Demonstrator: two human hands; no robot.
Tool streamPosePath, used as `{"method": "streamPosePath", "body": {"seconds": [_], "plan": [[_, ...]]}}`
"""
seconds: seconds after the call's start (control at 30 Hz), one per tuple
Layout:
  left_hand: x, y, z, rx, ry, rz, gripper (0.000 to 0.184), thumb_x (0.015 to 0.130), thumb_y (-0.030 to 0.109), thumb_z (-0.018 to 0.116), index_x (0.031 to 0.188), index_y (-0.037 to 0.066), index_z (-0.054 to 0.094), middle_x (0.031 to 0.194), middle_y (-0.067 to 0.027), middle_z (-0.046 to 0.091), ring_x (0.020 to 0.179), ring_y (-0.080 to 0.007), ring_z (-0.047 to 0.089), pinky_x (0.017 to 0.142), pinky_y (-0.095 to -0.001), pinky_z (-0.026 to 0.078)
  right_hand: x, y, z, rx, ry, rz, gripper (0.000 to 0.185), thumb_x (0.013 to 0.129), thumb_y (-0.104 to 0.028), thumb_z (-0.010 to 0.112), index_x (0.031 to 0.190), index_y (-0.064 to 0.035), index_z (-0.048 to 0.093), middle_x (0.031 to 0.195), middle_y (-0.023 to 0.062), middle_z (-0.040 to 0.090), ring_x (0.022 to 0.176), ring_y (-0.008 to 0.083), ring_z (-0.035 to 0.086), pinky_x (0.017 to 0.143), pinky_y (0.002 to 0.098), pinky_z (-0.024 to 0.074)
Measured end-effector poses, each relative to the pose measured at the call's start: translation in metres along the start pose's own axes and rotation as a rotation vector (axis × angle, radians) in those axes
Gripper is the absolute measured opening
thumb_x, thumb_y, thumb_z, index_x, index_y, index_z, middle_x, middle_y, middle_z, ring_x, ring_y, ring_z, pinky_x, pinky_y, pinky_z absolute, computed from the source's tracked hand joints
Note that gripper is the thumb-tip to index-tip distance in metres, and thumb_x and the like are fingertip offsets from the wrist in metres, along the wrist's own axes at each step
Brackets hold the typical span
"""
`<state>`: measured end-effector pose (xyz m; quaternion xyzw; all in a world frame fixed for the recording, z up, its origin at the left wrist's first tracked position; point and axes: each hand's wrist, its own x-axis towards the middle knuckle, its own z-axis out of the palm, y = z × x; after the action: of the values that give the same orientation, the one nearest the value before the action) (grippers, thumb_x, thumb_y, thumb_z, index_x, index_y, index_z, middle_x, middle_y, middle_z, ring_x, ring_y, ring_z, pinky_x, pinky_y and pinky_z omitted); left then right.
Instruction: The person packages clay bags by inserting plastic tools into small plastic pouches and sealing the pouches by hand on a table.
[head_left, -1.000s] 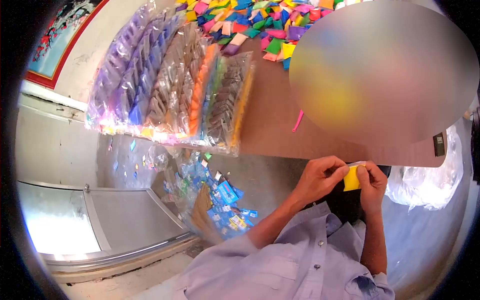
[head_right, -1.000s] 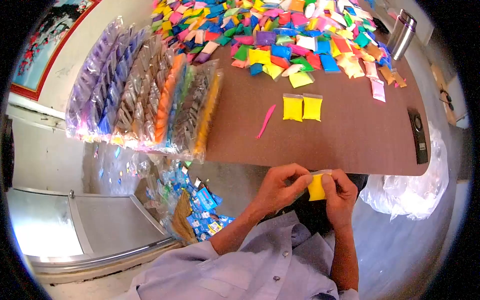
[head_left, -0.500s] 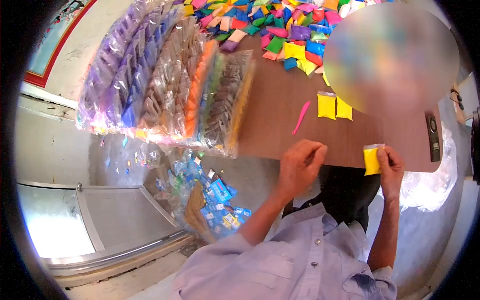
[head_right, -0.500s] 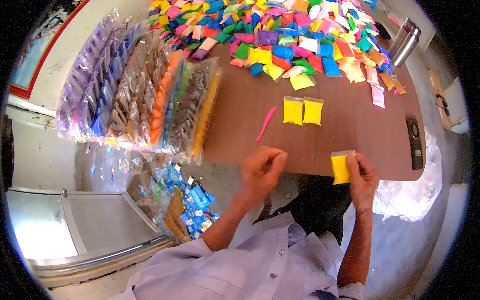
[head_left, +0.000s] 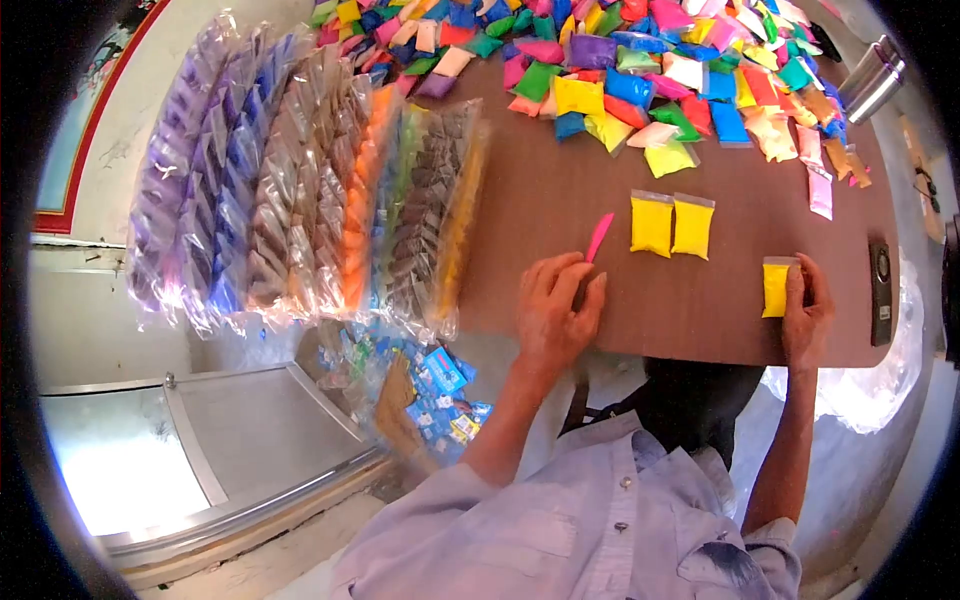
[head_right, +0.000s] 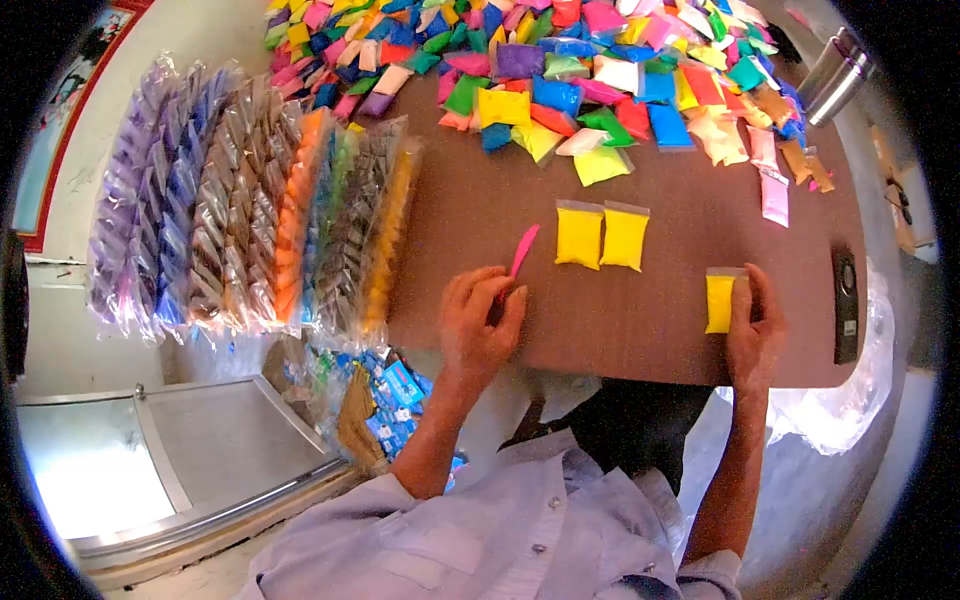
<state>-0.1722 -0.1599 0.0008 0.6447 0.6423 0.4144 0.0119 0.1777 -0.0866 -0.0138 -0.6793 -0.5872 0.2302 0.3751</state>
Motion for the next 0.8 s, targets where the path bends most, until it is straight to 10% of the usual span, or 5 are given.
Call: {"method": "streamPosePath", "body": {"seconds": [0.33, 0.57, 0.8], "plan": [[0.006, 0.003, -0.003, 0.064, -0.041, 0.001, 0.020, 0.084, 0.013, 0.083, 0.100, 0.007, 0.074, 0.109, -0.0122, 0.073, 0.100, -0.0333, 0.069, 0.089, -0.0441, 0.054, -0.004, 0.014, 0.005, -0.059, 0.130, -0.266, 0.028, 0.108, -0.010, 0.061, 0.132, 0.0012, 0.068, 0.135, 0.0197, 0.065, 0.121, 0.0291, 0.066, 0.102, 0.0386, 0.0554], [0.002, 0.003, 0.001, 0.037, 0.011, -0.024, 0.018, 0.085, 0.013, 0.083, 0.099, 0.005, 0.074, 0.107, -0.0128, 0.073, 0.101, -0.0331, 0.069, 0.089, -0.0444, 0.054, -0.036, -0.011, -0.008, -0.555, -0.139, -0.536, 0.045, 0.106, -0.018, 0.056, 0.149, -0.0045, 0.058, 0.161, 0.0180, 0.049, 0.151, 0.0400, 0.042, 0.125, 0.0537, 0.0287], [0.003, 0.007, 0.003, 0.053, 0.041, -0.001, 0.015, 0.086, 0.012, 0.081, 0.097, 0.005, 0.074, 0.105, -0.0133, 0.074, 0.096, -0.0333, 0.069, 0.086, -0.0427, 0.055, -0.036, -0.016, -0.013, -0.544, -0.189, -0.530, 0.056, 0.105, -0.024, 0.057, 0.156, -0.0034, 0.048, 0.165, 0.0165, 0.044, 0.155, 0.0381, 0.036, 0.127, 0.0525, 0.0242]]}}
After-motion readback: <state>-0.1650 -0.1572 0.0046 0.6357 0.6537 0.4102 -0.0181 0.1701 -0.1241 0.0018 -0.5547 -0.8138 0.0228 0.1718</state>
